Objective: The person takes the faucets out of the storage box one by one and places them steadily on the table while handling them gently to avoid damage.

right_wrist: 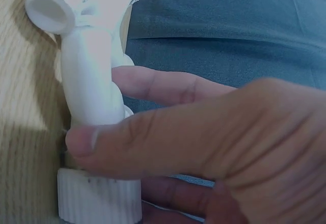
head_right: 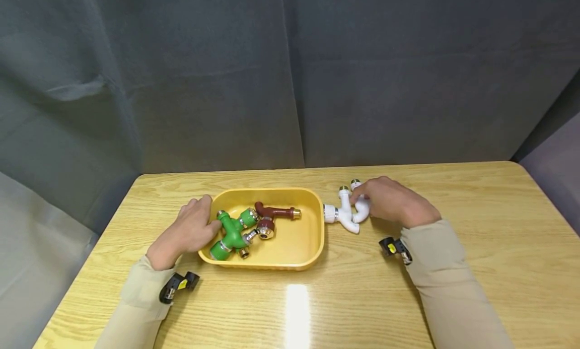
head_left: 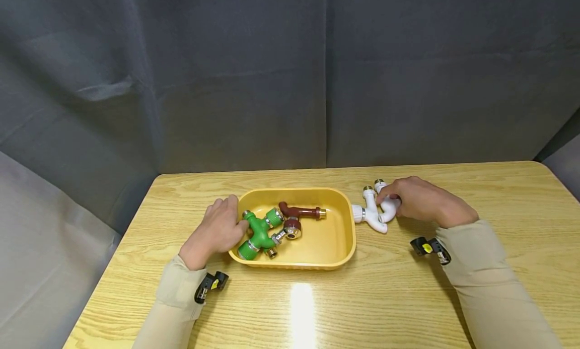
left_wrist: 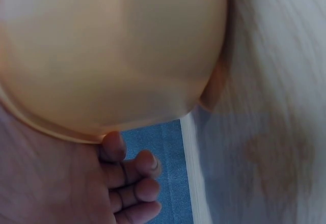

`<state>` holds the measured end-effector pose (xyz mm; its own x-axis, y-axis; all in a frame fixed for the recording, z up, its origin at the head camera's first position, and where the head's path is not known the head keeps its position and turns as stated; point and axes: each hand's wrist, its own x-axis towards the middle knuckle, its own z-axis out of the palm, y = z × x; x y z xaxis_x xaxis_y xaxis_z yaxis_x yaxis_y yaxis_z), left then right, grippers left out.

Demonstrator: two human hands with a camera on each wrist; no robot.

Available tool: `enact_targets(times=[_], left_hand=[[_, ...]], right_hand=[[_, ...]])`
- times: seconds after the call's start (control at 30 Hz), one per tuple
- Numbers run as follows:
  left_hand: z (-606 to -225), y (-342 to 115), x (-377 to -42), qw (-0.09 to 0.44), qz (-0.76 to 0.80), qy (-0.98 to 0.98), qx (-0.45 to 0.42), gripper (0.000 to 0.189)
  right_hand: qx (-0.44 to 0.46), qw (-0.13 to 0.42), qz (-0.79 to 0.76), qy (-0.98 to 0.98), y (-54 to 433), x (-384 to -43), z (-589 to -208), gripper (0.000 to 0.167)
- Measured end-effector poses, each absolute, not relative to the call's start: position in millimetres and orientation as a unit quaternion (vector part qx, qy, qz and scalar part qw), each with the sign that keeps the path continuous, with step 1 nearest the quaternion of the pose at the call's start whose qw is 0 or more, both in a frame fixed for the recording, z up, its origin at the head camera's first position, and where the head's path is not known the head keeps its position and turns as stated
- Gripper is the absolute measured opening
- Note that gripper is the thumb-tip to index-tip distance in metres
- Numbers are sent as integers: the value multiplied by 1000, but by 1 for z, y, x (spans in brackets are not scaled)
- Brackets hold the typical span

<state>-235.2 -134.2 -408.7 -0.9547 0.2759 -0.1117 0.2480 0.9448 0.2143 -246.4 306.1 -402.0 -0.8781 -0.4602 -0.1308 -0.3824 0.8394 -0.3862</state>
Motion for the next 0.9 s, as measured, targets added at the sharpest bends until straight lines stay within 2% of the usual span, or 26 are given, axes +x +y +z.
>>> enact_targets(times=[0.23,0.9], left_hand=[[-409,-134,-236,71,98,984,133,25],[-409,-132,-238,79,102,983,128,26]], right_hand=[[-224,99,-181,953,307,-246,-404,43],[-209,120,-173,955,308,-248,-401,38]])
